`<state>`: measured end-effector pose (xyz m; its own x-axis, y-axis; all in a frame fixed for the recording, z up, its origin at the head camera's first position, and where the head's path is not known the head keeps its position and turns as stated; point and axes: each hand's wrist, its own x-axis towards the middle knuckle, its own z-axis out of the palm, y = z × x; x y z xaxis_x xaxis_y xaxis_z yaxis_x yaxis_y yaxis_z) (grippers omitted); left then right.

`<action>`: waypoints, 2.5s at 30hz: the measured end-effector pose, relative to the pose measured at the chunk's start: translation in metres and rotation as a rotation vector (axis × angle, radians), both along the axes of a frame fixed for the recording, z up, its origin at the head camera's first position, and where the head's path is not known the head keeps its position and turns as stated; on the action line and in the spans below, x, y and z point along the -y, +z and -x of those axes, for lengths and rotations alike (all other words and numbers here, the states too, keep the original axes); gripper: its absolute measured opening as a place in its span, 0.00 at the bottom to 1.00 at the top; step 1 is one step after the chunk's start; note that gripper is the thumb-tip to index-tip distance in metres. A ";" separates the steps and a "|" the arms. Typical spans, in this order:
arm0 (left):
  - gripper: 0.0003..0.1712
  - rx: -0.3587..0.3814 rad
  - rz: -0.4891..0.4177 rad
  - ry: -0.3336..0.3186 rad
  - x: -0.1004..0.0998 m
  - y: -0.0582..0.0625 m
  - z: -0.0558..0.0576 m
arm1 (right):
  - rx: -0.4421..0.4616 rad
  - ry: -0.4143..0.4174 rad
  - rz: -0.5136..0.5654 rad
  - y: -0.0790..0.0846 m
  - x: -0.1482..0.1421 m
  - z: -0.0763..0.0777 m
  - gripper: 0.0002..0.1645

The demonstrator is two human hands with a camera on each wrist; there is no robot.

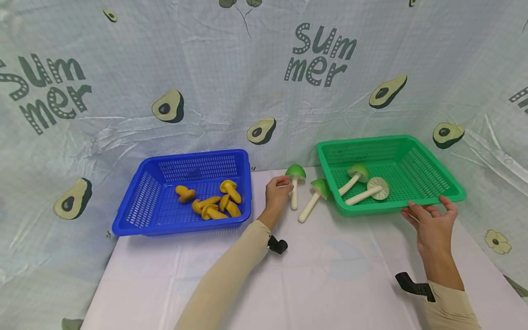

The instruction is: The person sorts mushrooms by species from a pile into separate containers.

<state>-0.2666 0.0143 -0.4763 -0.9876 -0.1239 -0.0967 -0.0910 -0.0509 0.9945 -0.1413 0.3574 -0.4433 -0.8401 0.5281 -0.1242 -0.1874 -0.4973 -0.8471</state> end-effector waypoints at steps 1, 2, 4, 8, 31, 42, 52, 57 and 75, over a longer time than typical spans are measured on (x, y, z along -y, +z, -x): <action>0.20 0.011 0.000 0.000 0.000 0.000 0.000 | 0.000 0.001 0.000 0.000 0.000 0.000 0.52; 0.21 0.024 0.000 -0.001 -0.001 -0.001 0.000 | 0.003 -0.001 -0.001 0.000 0.000 0.000 0.52; 0.22 0.050 0.007 -0.005 -0.001 -0.001 0.001 | 0.008 -0.001 -0.004 0.000 0.000 0.000 0.52; 0.23 0.098 0.081 -0.023 -0.002 -0.003 0.000 | 0.013 0.000 -0.007 0.000 0.000 0.000 0.52; 0.15 0.183 0.368 -0.185 0.002 0.005 0.001 | 0.002 0.008 -0.006 0.001 0.000 -0.001 0.53; 0.19 0.215 0.103 -0.232 0.007 0.004 0.002 | -0.012 0.011 0.006 0.002 -0.001 -0.001 0.51; 0.20 0.198 0.000 -0.238 0.009 0.008 0.002 | -0.019 0.009 -0.006 0.000 0.000 0.000 0.52; 0.19 0.172 -0.031 -0.242 0.008 0.012 0.000 | -0.015 0.009 -0.007 0.000 0.000 0.000 0.52; 0.18 0.112 -0.062 -0.292 0.000 0.030 0.004 | 0.007 0.006 -0.012 0.000 0.001 -0.001 0.52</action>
<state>-0.2708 0.0139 -0.4464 -0.9633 0.1728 -0.2053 -0.2194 -0.0669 0.9733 -0.1403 0.3565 -0.4431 -0.8424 0.5245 -0.1239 -0.1783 -0.4881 -0.8544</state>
